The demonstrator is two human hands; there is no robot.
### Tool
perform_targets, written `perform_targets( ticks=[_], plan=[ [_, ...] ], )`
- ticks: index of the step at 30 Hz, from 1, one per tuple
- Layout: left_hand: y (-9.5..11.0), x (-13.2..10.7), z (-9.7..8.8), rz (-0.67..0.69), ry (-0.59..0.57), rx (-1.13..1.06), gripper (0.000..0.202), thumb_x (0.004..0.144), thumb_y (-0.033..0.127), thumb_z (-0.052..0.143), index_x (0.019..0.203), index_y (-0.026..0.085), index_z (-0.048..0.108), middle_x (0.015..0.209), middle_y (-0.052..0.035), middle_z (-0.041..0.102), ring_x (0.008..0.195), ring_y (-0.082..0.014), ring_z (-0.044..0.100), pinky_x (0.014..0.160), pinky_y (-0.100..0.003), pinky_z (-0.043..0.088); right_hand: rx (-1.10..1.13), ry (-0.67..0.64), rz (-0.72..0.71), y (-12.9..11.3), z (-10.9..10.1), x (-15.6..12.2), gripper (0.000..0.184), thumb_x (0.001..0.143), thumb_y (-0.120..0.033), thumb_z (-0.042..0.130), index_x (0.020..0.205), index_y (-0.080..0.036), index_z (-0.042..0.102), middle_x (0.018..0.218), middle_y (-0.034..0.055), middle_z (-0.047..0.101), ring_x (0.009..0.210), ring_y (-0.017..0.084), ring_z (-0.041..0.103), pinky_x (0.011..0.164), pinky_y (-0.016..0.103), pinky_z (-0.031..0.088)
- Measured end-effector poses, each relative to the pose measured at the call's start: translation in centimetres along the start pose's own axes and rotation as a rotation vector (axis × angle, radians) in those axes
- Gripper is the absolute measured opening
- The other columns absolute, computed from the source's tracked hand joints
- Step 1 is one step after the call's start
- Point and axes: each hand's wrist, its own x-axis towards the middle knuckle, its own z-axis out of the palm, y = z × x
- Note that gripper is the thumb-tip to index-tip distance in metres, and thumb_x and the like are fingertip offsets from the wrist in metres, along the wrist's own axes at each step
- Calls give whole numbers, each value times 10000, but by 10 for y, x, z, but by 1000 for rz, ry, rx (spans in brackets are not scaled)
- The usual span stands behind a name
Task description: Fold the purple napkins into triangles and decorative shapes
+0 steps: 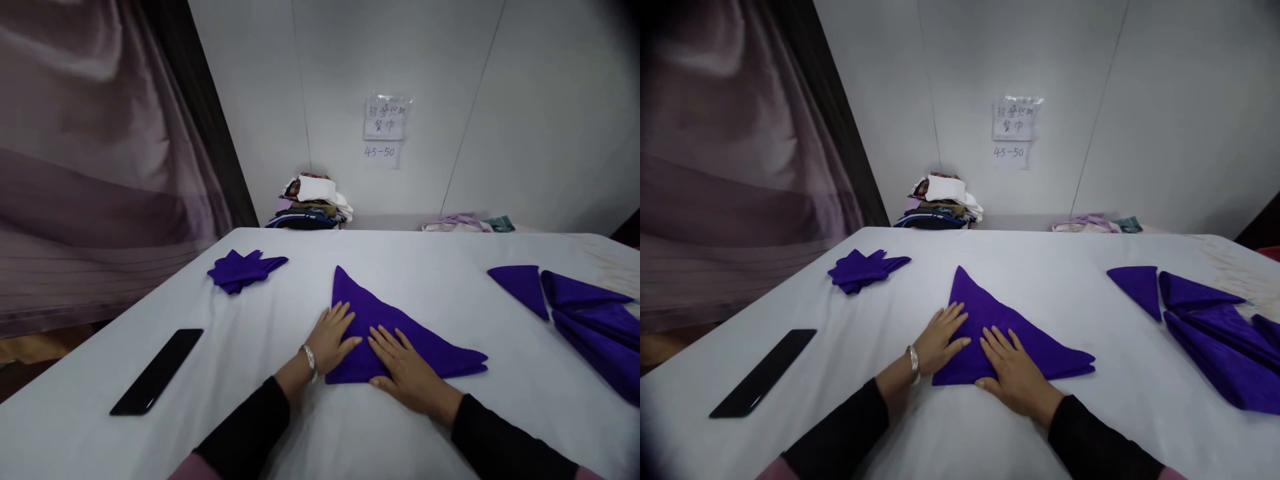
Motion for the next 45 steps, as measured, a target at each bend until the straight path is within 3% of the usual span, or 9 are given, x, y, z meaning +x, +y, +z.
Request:
perform_targets(
  ticks=[10,25,30,32,34,38,42,45],
  plan=[
    [-51,98,16,-180,-74,129,764,861,644,213,1420,126,260,1511,-128,213,1397,-260,128,1117,-471,102,19,-9,8,-2,-3,0,714,881,-591,379,1459,-236,153,1515,68,176,1392,269,110,1112,533,84],
    [-102,187,6,-333,-82,134,733,848,637,187,1427,192,245,1537,-59,143,1404,-249,72,1113,-505,42,46,-50,12,-1,-3,0,761,871,-609,380,1469,-241,88,1526,56,89,1396,277,68,1122,529,64],
    [-116,198,1,-528,25,134,738,867,613,145,1419,136,258,1524,-143,159,1394,-301,97,1096,-543,82,49,-55,14,-2,-3,-1,763,870,-609,382,1470,-241,86,1526,57,101,1395,278,76,1124,521,69],
    [-122,192,-4,-558,58,126,708,886,585,134,1398,126,300,1505,-163,217,1384,-314,136,1087,-545,122,42,-53,20,-2,-3,-1,766,867,-611,387,1469,-237,97,1526,60,106,1395,278,79,1122,524,71],
    [-126,177,-11,-522,60,111,600,917,516,154,1361,177,374,1474,-128,308,1374,-286,190,1085,-517,167,33,-49,18,-2,-4,-1,778,859,-619,396,1469,-226,114,1526,69,111,1393,280,87,1120,527,71],
    [-118,123,-18,-389,36,72,435,950,381,235,1297,252,462,1422,-64,416,1357,-211,265,1089,-440,224,16,-42,4,-3,-7,-1,810,839,-650,396,1467,-203,147,1524,83,133,1392,281,101,1116,523,83],
    [-70,37,-8,-294,10,42,537,925,475,302,1362,173,377,1474,-115,318,1359,-226,268,1091,-435,251,-5,-25,-2,-2,-6,-1,813,835,-655,396,1466,-199,162,1520,90,155,1389,287,113,1111,523,95],
    [-21,-26,7,-13,-45,46,717,866,606,342,1419,157,261,1497,-133,249,1389,-271,165,1106,-531,160,-23,-10,-12,0,-2,-1,814,835,-657,392,1465,-193,166,1515,104,172,1389,284,118,1107,523,96]
  ],
)
